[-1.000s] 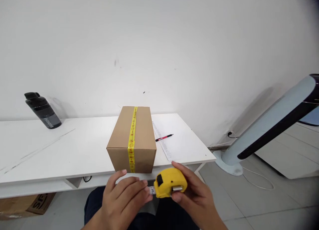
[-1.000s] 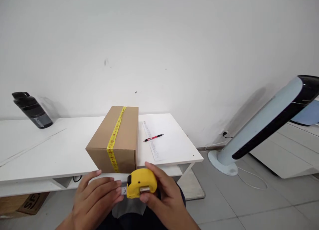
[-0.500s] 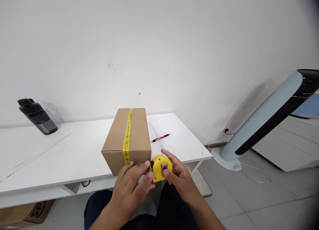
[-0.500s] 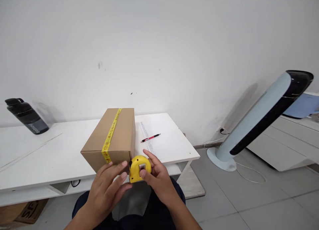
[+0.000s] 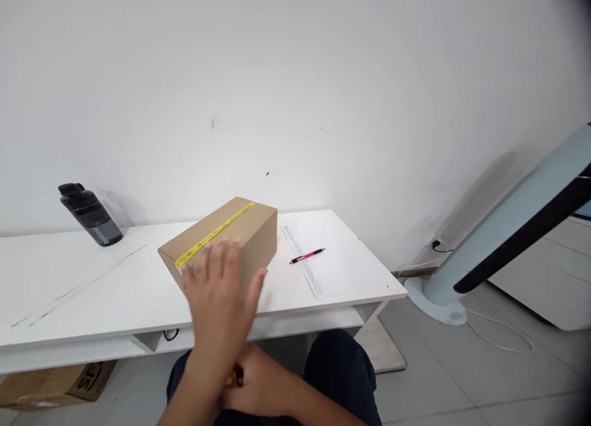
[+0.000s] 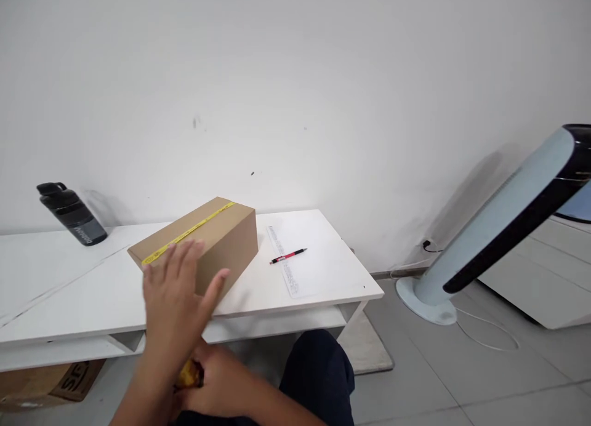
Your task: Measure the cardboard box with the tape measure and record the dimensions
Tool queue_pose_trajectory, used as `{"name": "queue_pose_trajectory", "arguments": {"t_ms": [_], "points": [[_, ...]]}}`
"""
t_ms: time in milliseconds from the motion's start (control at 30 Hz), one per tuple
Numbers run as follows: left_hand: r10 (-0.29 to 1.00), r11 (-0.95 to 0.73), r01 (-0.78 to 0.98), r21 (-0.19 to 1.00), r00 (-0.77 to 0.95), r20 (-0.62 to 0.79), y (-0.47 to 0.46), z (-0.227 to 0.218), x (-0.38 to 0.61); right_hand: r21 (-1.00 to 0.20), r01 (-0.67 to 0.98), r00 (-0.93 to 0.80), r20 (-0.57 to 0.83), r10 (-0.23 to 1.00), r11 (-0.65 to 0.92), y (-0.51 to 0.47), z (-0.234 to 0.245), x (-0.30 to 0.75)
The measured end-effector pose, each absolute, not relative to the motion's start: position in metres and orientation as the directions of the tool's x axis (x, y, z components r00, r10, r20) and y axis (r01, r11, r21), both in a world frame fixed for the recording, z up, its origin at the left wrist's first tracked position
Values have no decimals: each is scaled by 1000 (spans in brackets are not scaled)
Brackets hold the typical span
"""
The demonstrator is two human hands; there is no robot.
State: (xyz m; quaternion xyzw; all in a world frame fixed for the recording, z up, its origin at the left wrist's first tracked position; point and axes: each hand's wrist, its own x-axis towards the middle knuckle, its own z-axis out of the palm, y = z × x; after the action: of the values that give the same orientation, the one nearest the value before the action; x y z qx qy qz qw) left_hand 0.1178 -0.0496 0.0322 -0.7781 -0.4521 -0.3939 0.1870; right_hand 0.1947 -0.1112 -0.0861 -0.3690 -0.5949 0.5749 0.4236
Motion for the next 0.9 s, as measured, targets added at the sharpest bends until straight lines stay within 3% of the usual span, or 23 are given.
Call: {"name": "queue_pose_trajectory", "arguments": {"t_ms": [100,167,367,500,633,733,800,833,900], "points": [[602,-482,871,100,246,760,-22,30,80,-982,-167,-356,-23,934,-88,-114,-101,202],[568,-601,790,118,319,758,-3,27,44,-955,-267,-295,-46,954,-129,-118,-108,222],[492,-836,522,169,576,653,27,39,-33,-881,-473,-34,14,999,-4,-125,-91,284],[443,-881,418,223,560,700,39,40,-42,-871,-486,47,48,998,65,-134,-68,300],[459,-869,436,236,526,716,36,31,-25,-858,-503,42,89,995,98,-150,-62,305],[453,-784,591,187,341,824,7,18,-1,-867,-496,-79,104,991,52,-161,-72,297],[302,-757,648,91,223,927,-26,5,16,-866,-500,-139,62,988,-16,-166,-81,284],[209,-777,629,21,227,951,-44,-4,24,-861,-507,-155,38,987,-47,-167,-85,276],[143,-879,473,-51,365,920,-78,-21,38,-853,-515,-166,0,986,-87,-167,-92,260]]}}
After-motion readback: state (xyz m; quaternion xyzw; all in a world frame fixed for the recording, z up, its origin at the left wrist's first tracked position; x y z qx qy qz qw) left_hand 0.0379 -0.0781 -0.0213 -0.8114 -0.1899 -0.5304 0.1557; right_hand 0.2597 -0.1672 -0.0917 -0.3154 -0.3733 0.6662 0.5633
